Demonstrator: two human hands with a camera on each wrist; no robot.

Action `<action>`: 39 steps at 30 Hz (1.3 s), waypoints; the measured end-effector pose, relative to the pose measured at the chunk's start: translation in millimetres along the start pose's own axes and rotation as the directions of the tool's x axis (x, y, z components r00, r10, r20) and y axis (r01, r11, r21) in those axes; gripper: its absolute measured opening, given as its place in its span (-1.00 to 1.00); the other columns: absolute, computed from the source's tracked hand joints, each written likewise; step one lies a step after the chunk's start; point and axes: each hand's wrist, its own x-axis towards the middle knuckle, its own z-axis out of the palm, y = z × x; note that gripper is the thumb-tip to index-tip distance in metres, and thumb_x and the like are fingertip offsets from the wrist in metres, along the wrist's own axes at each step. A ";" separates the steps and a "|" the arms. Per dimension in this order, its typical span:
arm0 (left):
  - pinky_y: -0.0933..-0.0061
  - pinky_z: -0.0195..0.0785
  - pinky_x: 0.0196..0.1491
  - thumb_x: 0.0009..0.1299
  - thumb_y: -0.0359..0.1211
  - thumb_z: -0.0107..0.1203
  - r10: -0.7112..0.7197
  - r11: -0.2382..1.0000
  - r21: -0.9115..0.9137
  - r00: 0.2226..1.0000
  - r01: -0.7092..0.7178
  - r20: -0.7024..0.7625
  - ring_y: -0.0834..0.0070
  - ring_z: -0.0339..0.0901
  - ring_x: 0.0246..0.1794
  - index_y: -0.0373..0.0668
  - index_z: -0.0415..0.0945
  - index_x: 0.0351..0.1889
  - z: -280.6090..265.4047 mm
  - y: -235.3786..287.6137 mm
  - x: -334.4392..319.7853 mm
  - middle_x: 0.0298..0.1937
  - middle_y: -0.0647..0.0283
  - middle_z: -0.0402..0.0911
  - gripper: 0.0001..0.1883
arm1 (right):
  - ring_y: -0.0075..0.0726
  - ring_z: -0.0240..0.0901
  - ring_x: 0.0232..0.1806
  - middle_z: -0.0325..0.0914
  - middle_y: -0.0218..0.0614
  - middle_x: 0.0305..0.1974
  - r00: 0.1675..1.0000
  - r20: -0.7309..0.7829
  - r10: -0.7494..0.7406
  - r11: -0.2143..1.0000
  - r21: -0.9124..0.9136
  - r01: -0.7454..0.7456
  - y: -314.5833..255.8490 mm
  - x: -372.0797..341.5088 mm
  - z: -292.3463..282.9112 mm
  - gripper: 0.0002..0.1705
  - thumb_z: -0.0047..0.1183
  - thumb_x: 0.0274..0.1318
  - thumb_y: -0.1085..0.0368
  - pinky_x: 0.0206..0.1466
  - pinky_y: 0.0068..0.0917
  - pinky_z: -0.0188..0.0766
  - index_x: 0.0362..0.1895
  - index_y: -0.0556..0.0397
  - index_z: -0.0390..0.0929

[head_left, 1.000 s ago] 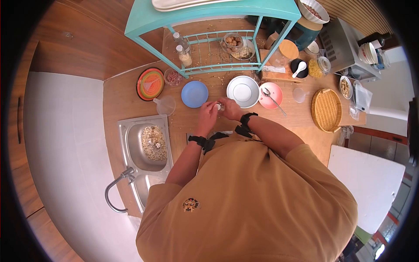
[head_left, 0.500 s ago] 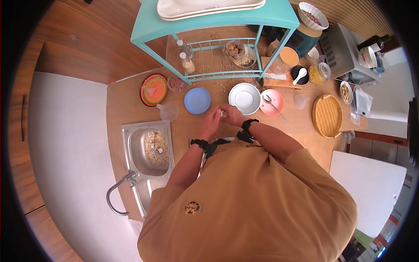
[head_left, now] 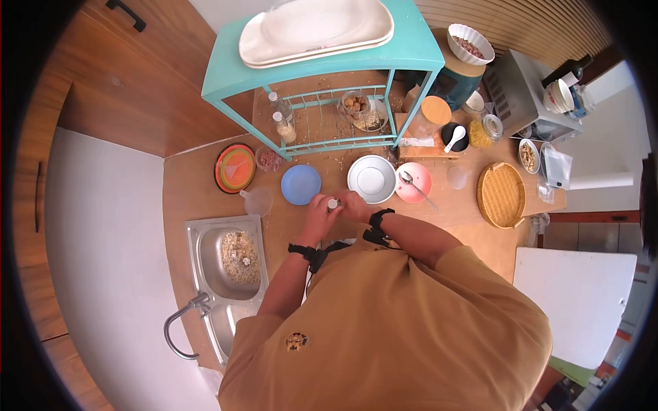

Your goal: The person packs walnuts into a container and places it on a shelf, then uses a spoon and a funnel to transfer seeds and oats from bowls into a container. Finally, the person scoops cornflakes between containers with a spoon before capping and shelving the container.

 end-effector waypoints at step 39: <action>0.37 0.38 -0.39 0.30 -0.30 0.04 -0.897 0.435 -0.483 0.413 0.760 -0.157 0.40 0.55 -0.47 -0.31 0.58 -0.35 24.4 -92.7 -310.9 -0.50 0.14 0.61 -0.76 | 0.04 0.57 -0.22 0.63 -0.03 -0.31 0.354 -0.900 0.254 0.852 0.035 -0.523 24.9 180.0 -194.9 -0.56 0.28 -0.14 0.08 -0.13 -0.21 0.43 -0.20 0.12 0.62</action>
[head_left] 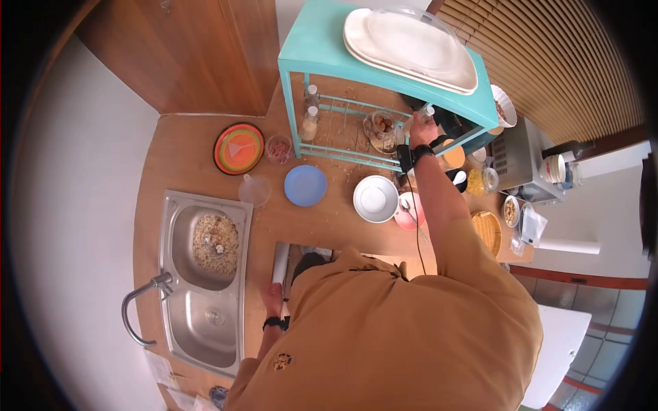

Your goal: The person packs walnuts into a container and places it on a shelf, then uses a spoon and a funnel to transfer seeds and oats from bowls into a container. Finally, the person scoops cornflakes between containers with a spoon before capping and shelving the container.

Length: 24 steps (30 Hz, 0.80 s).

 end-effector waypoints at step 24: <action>0.43 0.25 -0.21 0.12 -0.36 0.01 -0.779 0.626 0.033 0.622 0.779 0.082 0.46 0.33 -0.42 -0.18 0.43 -0.51 -4.2 -115.4 -9.8 -0.45 0.40 0.44 -0.91 | 0.05 0.57 -0.29 0.62 -0.08 -0.39 0.998 -0.056 0.023 0.995 -0.097 -0.028 39.8 7.9 39.9 -0.57 0.30 -0.17 0.02 -0.19 -0.21 0.45 -0.29 0.08 0.63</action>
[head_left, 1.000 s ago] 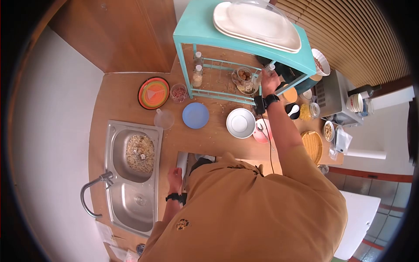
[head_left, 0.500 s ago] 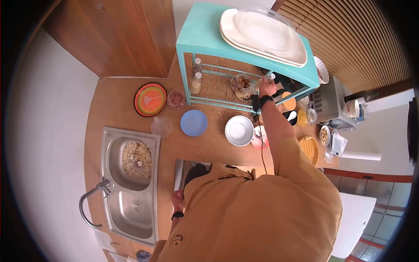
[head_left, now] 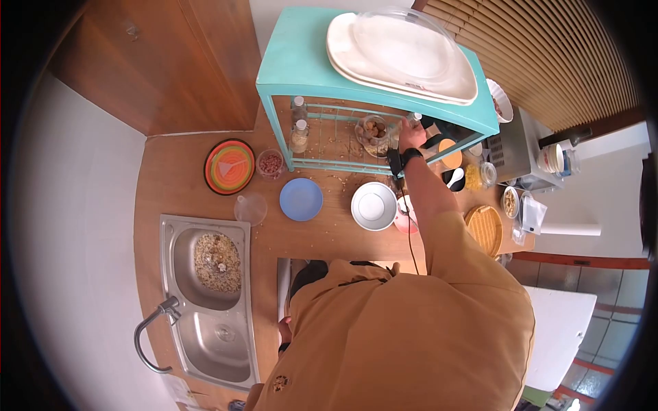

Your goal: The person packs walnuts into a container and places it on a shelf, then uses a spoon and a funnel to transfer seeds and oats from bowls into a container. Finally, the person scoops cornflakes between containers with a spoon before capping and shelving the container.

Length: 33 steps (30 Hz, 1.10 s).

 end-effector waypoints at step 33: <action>0.48 0.29 -0.12 0.31 -0.31 -0.01 0.599 0.792 -0.023 0.770 -0.610 0.219 0.54 0.46 -0.28 -0.30 0.59 -0.22 10.5 56.1 -63.4 -0.26 0.35 0.59 -0.74 | 0.14 0.25 0.20 0.34 0.23 0.12 0.983 0.176 0.044 0.999 0.010 -0.047 15.3 2.3 -1.8 0.14 0.41 -0.38 -0.03 0.26 -0.24 0.20 0.22 0.40 0.16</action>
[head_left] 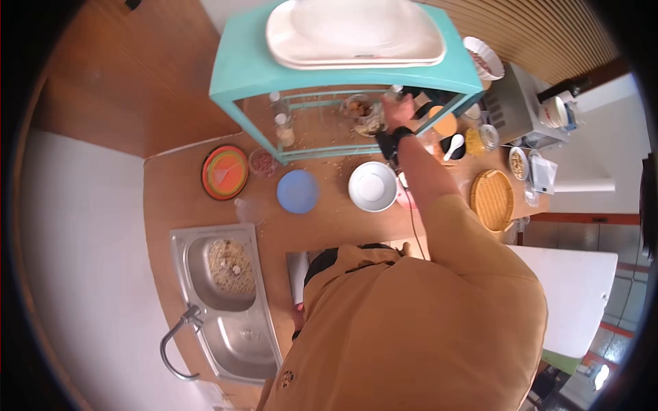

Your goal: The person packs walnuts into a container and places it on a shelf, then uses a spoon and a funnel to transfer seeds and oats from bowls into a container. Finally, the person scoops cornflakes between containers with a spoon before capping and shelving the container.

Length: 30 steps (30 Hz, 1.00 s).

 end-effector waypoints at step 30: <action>0.38 0.36 -0.14 0.29 -0.19 0.03 -0.122 0.974 0.223 0.934 0.047 0.336 0.44 0.54 -0.24 -0.31 0.58 -0.15 16.3 82.4 76.0 -0.23 0.22 0.64 -0.64 | 0.08 0.54 -0.29 0.57 0.05 -0.42 0.605 0.795 0.039 0.966 -0.184 0.179 216.1 -225.3 -250.8 -0.56 0.01 -0.15 0.02 -0.13 -0.21 0.46 -0.51 0.20 0.62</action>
